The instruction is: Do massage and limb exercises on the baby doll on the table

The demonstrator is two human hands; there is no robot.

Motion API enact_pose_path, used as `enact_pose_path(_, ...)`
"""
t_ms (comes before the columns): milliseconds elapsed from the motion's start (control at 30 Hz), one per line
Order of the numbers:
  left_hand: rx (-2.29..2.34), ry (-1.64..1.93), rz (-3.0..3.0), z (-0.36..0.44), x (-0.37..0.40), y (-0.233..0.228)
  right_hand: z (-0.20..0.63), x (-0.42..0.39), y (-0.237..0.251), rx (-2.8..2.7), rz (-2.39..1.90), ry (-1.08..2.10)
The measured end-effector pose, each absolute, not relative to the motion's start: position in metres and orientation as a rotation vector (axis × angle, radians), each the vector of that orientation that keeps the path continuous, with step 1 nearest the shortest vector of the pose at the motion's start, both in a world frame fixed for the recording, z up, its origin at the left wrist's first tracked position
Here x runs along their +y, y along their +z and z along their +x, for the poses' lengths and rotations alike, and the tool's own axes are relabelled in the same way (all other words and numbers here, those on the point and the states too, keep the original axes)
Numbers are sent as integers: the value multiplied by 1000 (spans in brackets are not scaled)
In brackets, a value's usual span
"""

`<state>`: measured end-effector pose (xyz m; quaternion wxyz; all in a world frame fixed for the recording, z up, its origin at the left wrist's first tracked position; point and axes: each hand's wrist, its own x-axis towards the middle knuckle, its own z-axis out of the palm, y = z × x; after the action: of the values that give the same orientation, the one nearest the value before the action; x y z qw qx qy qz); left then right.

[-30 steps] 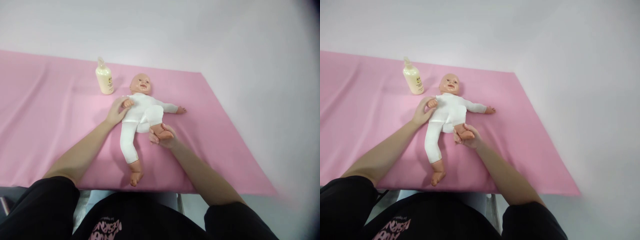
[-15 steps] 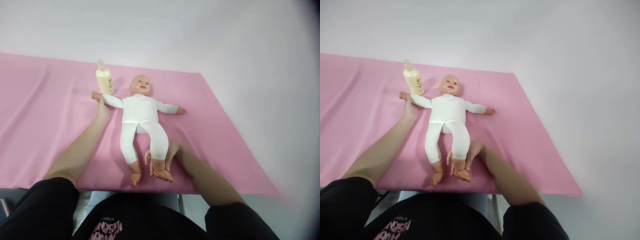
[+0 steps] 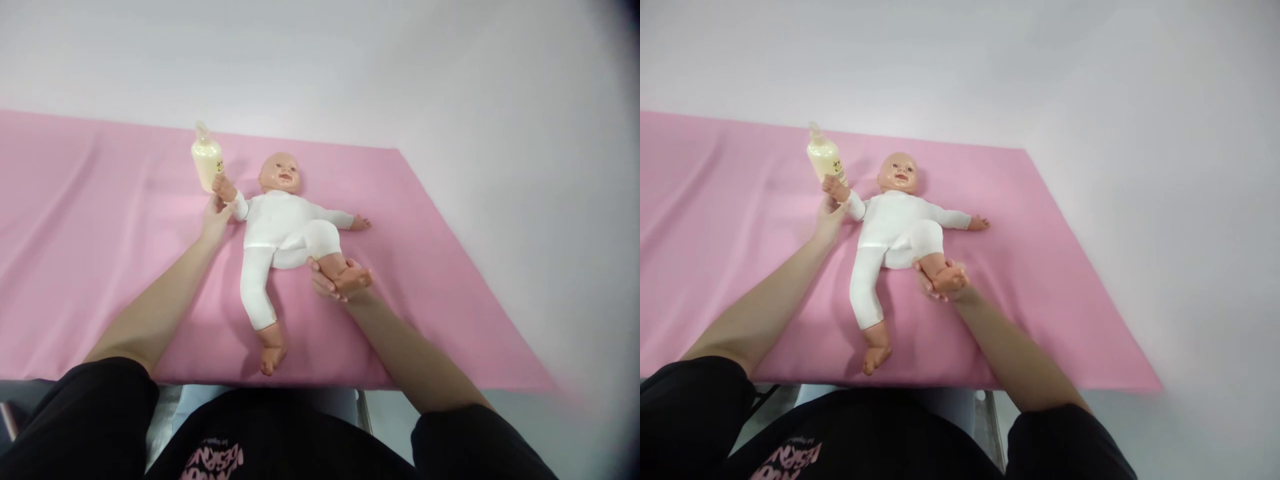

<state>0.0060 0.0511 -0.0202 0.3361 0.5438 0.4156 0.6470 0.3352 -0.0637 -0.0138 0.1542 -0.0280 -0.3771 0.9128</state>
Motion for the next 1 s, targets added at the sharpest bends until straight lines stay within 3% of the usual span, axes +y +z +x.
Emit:
enact_pose_path(100,1116,1566,1769,15,35,-10,329,-68,-4,-875,-151,2401)
enact_pose_path(300,1099,1289,2480,26,15,4,321,-74,9,-720,-483,2366)
enact_pose_path(533,1151,1184,2682,26,14,4,314,-73,6,-745,-603,2376)
enact_pose_path(700,1227,1396,2436,24,14,4,317,-80,6,-889,-442,2483)
enact_pose_path(867,1307,1769,1736,8,37,-13,321,-85,2,-1162,-119,2697)
enact_pose_path(1000,1282,1839,1217,-13,65,-34,317,-80,5,-1508,44,2853)
